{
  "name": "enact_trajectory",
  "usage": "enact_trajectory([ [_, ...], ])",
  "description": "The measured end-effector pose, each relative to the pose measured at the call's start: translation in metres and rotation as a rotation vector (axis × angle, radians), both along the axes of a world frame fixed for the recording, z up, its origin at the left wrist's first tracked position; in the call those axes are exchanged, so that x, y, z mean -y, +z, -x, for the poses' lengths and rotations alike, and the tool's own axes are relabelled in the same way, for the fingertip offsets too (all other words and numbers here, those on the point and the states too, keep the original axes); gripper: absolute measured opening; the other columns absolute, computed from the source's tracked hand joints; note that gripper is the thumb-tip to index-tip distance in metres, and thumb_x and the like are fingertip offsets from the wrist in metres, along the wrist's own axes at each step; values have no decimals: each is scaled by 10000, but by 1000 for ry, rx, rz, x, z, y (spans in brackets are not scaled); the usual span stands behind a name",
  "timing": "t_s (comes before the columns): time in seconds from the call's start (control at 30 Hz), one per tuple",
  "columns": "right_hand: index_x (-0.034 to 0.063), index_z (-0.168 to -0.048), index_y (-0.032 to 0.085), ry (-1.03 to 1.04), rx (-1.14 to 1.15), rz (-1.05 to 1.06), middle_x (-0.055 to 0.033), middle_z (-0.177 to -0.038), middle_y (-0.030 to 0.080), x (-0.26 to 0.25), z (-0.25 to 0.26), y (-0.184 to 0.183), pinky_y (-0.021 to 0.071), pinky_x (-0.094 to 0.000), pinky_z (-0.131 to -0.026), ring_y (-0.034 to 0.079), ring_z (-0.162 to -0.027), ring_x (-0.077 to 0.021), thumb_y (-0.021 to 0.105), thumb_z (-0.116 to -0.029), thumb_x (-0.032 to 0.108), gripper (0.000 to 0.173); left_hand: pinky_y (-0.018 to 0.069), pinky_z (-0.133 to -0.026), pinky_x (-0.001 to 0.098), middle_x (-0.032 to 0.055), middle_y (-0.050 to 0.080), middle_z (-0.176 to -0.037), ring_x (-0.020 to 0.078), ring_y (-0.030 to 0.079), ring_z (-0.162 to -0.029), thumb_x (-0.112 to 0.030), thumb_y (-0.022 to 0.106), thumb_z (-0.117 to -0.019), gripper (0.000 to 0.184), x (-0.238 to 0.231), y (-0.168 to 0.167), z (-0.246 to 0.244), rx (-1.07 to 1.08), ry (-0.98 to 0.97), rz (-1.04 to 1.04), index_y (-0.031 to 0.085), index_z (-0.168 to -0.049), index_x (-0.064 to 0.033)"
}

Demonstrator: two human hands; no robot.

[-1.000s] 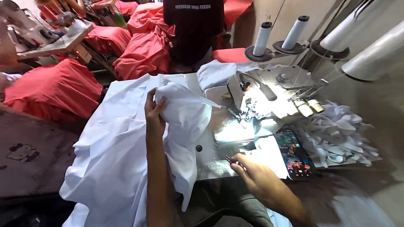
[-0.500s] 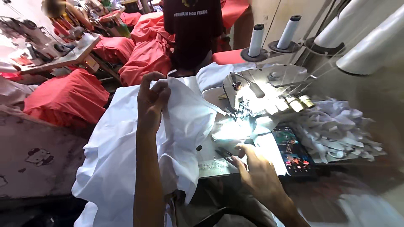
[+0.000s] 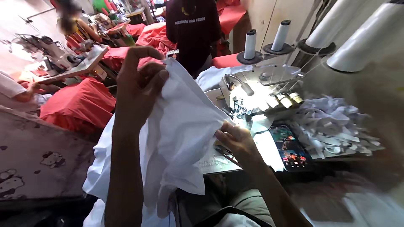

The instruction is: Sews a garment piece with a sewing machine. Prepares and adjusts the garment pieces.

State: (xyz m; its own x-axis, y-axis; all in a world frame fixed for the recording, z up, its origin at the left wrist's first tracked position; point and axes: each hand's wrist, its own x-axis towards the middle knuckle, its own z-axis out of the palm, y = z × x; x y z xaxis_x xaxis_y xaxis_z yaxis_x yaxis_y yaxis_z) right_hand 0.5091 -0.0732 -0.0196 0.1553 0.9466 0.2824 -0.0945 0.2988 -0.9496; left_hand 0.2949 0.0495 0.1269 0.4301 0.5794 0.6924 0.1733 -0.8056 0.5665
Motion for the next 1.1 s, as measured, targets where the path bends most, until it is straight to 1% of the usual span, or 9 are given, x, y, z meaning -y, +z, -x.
enact_trajectory([
  [0.1, -17, -1127, 636, 5, -58, -81, -3, -1012, 703, 7, 0, 4, 585, -223, -874, 682, -939, -37, 551, -1006, 40, 158, 581, -787, 178, -54, 676, -1091, -2, 673, -905, -87, 606, -1003, 320, -1, 21, 5, -53, 96, -67, 480, -1296, -63],
  [0.17, 8, -1091, 636, -105, 48, -143, 26, -945, 700, 9, -4, 5, 589, -202, -802, 677, -866, -9, 517, -1023, 53, 145, 571, -786, 174, -23, 651, -1136, 6, 660, -918, -109, 598, -1011, 326, -5, 32, 7, -104, 142, -124, 480, -1310, -58],
  [0.3, 1, -1068, 641, -219, 204, -160, -5, -894, 678, 12, -7, 4, 584, -181, -738, 665, -800, -18, 502, -1053, 87, 165, 556, -756, 176, 3, 672, -1065, 0, 652, -865, -103, 597, -1002, 323, -15, 30, -6, -149, 203, -155, 502, -1303, -38],
  [0.4, -6, -1138, 631, -81, 115, -47, -20, -907, 708, 17, -4, -6, 599, -217, -721, 690, -799, -58, 609, -1018, 153, 200, 566, -752, 196, 37, 674, -1074, 28, 661, -862, -61, 596, -995, 304, -24, 16, -18, -162, 214, -97, 524, -1290, -52],
  [0.53, 66, -1052, 710, 46, 75, 182, 5, -864, 737, 31, -1, -35, 602, -227, -705, 705, -768, -59, 725, -945, 178, 155, 569, -764, 204, 38, 675, -1066, 36, 665, -869, -37, 585, -997, 313, -37, -3, -20, -163, 172, -38, 510, -1301, -48],
  [0.7, 133, -991, 726, -188, 493, 181, 36, -858, 680, 51, -1, -76, 548, -227, -600, 620, -663, -42, 670, -956, 270, 152, 565, -749, 198, 13, 676, -1039, 29, 659, -860, -12, 573, -993, 320, -48, -24, -18, -144, 80, -11, 508, -1304, -49],
  [0.83, 121, -939, 732, -475, 835, 131, -2, -795, 675, 57, -5, -88, 546, -332, -563, 640, -643, -126, 669, -905, 232, 132, 555, -735, 178, 4, 676, -1044, 15, 646, -847, -25, 572, -1000, 288, -49, -37, -24, -139, 20, -40, 519, -1283, -43],
  [0.97, 114, -921, 735, -420, 961, 202, -38, -772, 684, 65, -14, -93, 552, -449, -549, 681, -653, -214, 674, -883, 213, 122, 560, -770, 190, 45, 647, -1122, 35, 642, -901, -17, 556, -1003, 256, -51, -44, -26, -94, -15, -94, 536, -1257, -1],
  [1.1, 132, -884, 713, -246, 938, 231, -18, -751, 663, 78, -19, -86, 542, -455, -552, 670, -664, -211, 707, -853, 258, 130, 557, -832, 185, 29, 637, -1143, 9, 636, -953, -65, 562, -1012, 236, -58, -47, -15, -94, -12, -173, 525, -1233, 11],
])
